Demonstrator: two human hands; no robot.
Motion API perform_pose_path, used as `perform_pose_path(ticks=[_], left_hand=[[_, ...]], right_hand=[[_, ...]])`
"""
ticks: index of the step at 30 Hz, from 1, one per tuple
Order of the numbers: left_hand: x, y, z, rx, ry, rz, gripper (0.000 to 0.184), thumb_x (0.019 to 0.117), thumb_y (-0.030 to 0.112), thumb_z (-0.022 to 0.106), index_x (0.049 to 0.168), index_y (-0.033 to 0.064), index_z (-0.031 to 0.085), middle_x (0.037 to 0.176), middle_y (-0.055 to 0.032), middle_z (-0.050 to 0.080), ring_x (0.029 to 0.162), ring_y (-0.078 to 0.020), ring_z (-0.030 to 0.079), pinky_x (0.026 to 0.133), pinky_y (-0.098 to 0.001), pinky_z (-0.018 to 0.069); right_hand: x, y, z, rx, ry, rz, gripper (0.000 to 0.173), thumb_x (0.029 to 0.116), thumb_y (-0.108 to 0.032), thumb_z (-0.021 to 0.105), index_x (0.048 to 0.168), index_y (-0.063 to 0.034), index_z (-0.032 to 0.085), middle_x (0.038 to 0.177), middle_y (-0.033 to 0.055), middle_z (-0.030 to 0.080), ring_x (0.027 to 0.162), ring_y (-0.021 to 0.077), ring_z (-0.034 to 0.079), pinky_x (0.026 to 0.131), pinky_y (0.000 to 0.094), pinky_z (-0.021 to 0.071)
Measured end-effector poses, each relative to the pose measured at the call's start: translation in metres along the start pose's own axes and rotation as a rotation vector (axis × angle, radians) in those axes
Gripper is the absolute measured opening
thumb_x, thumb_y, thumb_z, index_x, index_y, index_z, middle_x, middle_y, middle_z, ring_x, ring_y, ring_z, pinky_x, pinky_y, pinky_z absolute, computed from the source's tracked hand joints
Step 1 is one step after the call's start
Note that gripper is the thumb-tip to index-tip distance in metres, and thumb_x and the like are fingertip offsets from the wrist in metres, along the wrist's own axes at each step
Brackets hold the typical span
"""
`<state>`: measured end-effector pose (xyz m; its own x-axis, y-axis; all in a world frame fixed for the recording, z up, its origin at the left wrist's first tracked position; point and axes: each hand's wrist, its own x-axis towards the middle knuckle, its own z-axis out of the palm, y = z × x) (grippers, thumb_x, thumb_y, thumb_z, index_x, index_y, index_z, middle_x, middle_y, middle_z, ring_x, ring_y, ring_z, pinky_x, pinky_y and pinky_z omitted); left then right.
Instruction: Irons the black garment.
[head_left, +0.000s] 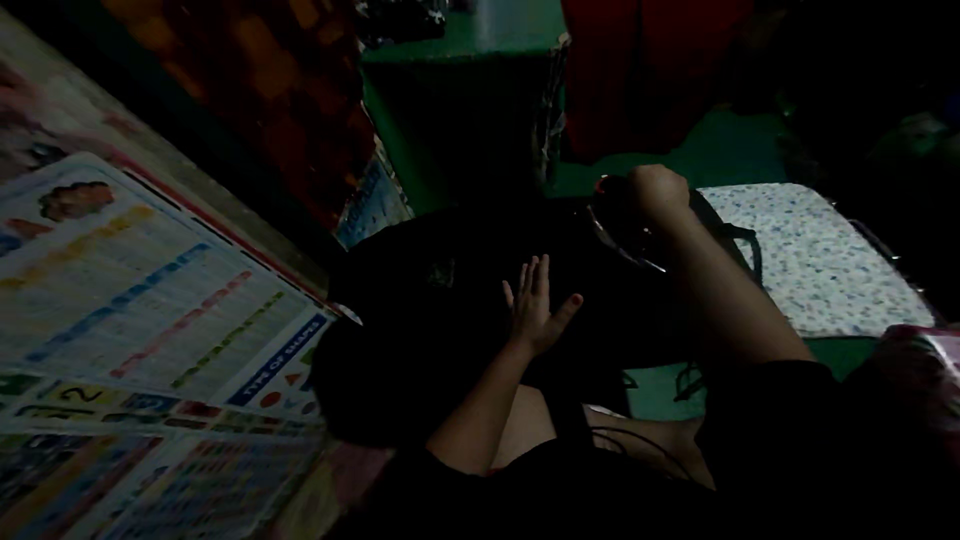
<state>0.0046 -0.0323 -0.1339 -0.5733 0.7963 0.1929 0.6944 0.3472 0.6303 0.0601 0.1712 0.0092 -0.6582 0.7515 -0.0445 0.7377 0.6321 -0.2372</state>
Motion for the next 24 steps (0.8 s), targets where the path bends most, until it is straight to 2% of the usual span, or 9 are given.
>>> perform_pose_path(ticks=[3,6,10,14,16,17,20,23,24], left_hand=[[0.004,0.002,-0.002,0.034,-0.061,-0.030,0.093,0.0989,0.072,0.035,0.164,0.0074,0.020,0.171,-0.0116,0.019,0.160,-0.0279,0.008,0.123,-0.0653,-0.0038],[0.006,0.002,-0.003,0.049,-0.076,-0.029,0.094,0.0983,0.074,0.031,0.163,0.0064,0.022,0.170,-0.0134,0.021,0.159,-0.0288,0.011,0.124,-0.0647,-0.0039],[0.005,0.003,-0.004,0.051,-0.079,-0.032,0.093,0.0985,0.074,0.031,0.162,0.0053,0.027,0.168,-0.0149,0.027,0.158,-0.0307,0.016,0.124,-0.0652,-0.0031],[0.004,0.004,-0.004,0.028,-0.097,-0.061,0.087,0.1002,0.070,0.035,0.162,0.0081,0.030,0.168,-0.0141,0.028,0.158,-0.0300,0.017,0.124,-0.0636,-0.0038],[0.003,0.006,-0.004,0.039,-0.124,-0.077,0.086,0.1005,0.070,0.035,0.162,0.0101,0.030,0.168,-0.0126,0.027,0.158,-0.0290,0.016,0.124,-0.0634,-0.0041],[0.002,0.007,-0.004,0.049,-0.137,-0.081,0.085,0.1005,0.070,0.035,0.162,0.0112,0.030,0.169,-0.0121,0.027,0.159,-0.0286,0.015,0.124,-0.0636,-0.0045],[-0.005,0.011,-0.002,0.067,-0.144,-0.071,0.083,0.1004,0.069,0.039,0.162,0.0129,0.031,0.168,-0.0112,0.027,0.159,-0.0283,0.015,0.123,-0.0659,-0.0058],[-0.015,0.009,0.002,-0.053,-0.006,-0.014,0.075,0.1010,0.057,0.051,0.158,0.0084,0.039,0.164,-0.0143,0.036,0.156,-0.0307,0.025,0.122,-0.0681,-0.0015],[-0.018,0.007,0.003,-0.122,0.053,0.005,0.073,0.1016,0.053,0.052,0.156,0.0061,0.040,0.162,-0.0155,0.038,0.154,-0.0309,0.029,0.123,-0.0672,0.0013]], right_hand=[[0.034,-0.003,0.002,0.025,0.047,0.028,0.044,0.0980,-0.034,0.069,0.104,0.0094,0.068,0.114,0.0310,0.068,0.111,0.0493,0.066,0.086,0.0686,0.0510],[0.068,-0.003,0.005,0.058,0.094,0.079,0.043,0.0990,-0.037,0.065,0.108,0.0047,0.071,0.117,0.0279,0.069,0.114,0.0468,0.066,0.089,0.0682,0.0508],[0.092,-0.001,0.003,0.069,0.102,0.134,0.045,0.1037,-0.037,0.059,0.114,0.0056,0.069,0.123,0.0284,0.067,0.119,0.0465,0.064,0.093,0.0664,0.0503],[0.096,0.011,-0.001,0.072,0.069,0.075,0.048,0.1023,-0.040,0.061,0.114,0.0062,0.069,0.123,0.0311,0.066,0.119,0.0498,0.063,0.093,0.0714,0.0474],[0.101,0.023,-0.001,0.071,0.012,0.011,0.051,0.1044,-0.042,0.059,0.120,0.0061,0.068,0.125,0.0319,0.065,0.121,0.0508,0.061,0.097,0.0723,0.0455],[0.098,0.028,-0.003,0.064,-0.026,-0.037,0.048,0.1052,-0.039,0.059,0.122,0.0057,0.067,0.125,0.0325,0.065,0.121,0.0513,0.060,0.099,0.0719,0.0448],[0.085,0.041,-0.002,0.040,-0.114,-0.139,0.036,0.1005,-0.025,0.069,0.114,0.0091,0.067,0.114,0.0341,0.066,0.109,0.0523,0.064,0.092,0.0724,0.0465],[0.062,0.051,0.000,-0.013,-0.201,-0.251,0.028,0.0992,-0.016,0.070,0.112,0.0094,0.068,0.110,0.0336,0.067,0.104,0.0514,0.064,0.090,0.0710,0.0475],[0.057,0.056,0.005,-0.018,-0.200,-0.299,0.026,0.0983,-0.015,0.071,0.110,0.0075,0.069,0.105,0.0316,0.068,0.099,0.0493,0.066,0.086,0.0697,0.0493]])
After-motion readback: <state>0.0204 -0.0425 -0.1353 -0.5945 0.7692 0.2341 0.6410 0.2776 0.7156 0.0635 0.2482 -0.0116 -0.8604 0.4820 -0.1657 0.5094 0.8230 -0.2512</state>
